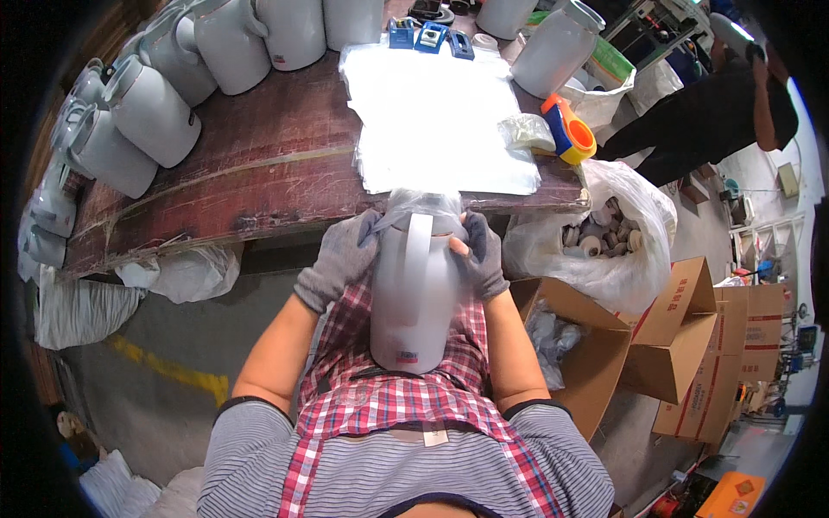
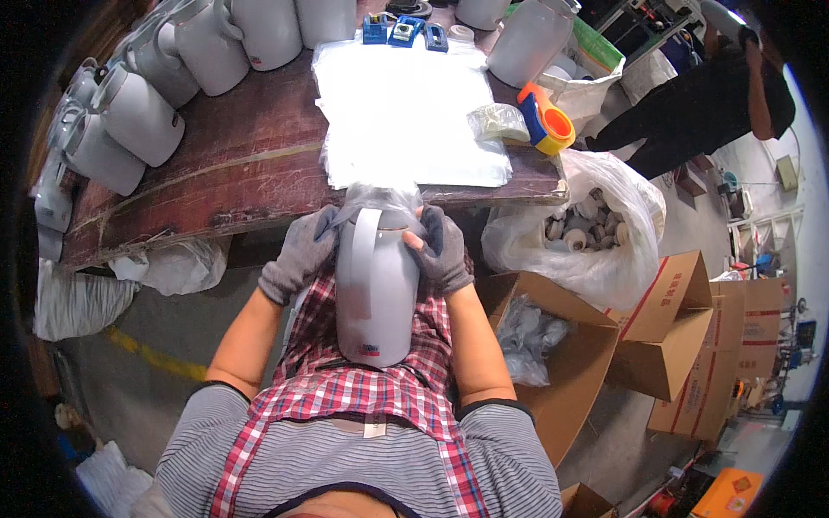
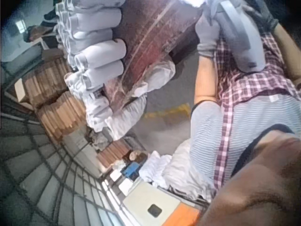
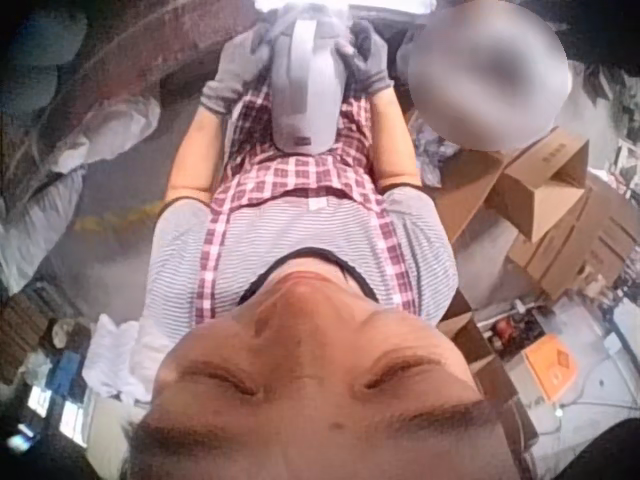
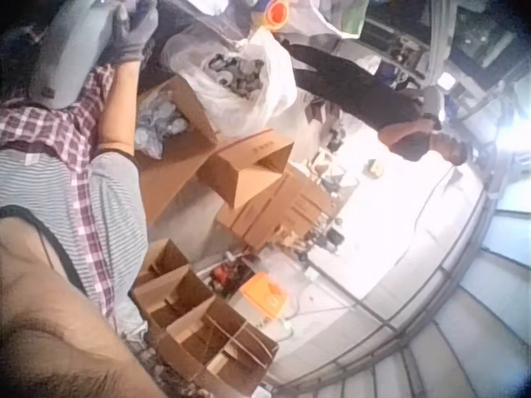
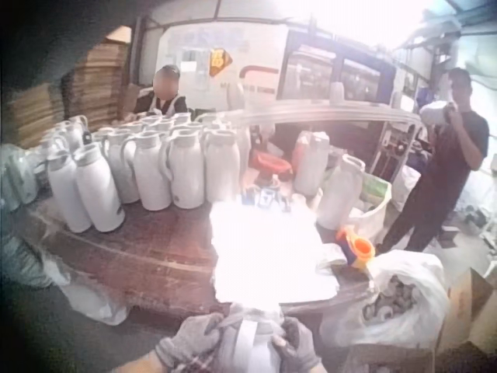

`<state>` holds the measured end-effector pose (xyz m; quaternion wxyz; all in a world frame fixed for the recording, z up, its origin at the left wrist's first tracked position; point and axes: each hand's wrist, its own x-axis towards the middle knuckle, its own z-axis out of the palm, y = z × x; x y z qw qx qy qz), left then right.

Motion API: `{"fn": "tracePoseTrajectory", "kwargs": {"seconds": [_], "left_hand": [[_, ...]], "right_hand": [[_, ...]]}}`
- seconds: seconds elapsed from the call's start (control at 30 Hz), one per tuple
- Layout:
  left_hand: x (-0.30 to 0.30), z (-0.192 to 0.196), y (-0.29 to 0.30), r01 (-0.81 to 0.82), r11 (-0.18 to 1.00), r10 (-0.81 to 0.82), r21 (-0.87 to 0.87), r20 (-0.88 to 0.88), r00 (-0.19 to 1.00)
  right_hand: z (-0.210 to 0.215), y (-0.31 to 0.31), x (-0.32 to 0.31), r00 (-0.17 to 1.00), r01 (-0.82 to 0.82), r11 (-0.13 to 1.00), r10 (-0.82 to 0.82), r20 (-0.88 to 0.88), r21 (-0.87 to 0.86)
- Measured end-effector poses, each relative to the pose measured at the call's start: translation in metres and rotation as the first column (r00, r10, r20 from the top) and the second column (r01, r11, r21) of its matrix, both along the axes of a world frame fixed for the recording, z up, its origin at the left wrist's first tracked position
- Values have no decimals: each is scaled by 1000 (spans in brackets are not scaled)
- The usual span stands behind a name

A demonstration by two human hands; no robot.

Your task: The person assembles white electric kettles by attaching lids and placing them into cardboard boxes. The person handles each kettle one at a time, secures the lid, and packs the finished unit into a box on the table.

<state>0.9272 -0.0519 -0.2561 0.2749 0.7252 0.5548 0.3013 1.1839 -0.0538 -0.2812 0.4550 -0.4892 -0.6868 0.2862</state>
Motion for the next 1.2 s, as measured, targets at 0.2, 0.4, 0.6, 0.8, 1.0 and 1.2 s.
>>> {"fn": "tracePoseTrajectory", "kwargs": {"seconds": [0.2,0.4,0.6,0.8,1.0,1.2], "left_hand": [[8,2,4,23,991,-36,134,98,995],[4,-52,13,-112,970,156,-216,201,967],[-12,-34,-20,1,980,22,-198,113,993],[12,-7,-33,-53,947,-25,317,236,971],[-9,-25,-65,297,769,-297,566,-95,950],[-23,-57,-129,760,622,-748,-190,145,648]], "right_hand": [[-39,5,-2,948,-161,949,72,-311,-271],[15,-7,-7,938,60,967,31,346,-247],[-14,-32,2,985,-80,991,62,-163,-104],[21,-33,6,886,-184,977,118,-449,-106],[-3,-52,51,881,-417,909,406,243,-4],[11,-56,82,892,74,983,-139,430,166]]}}
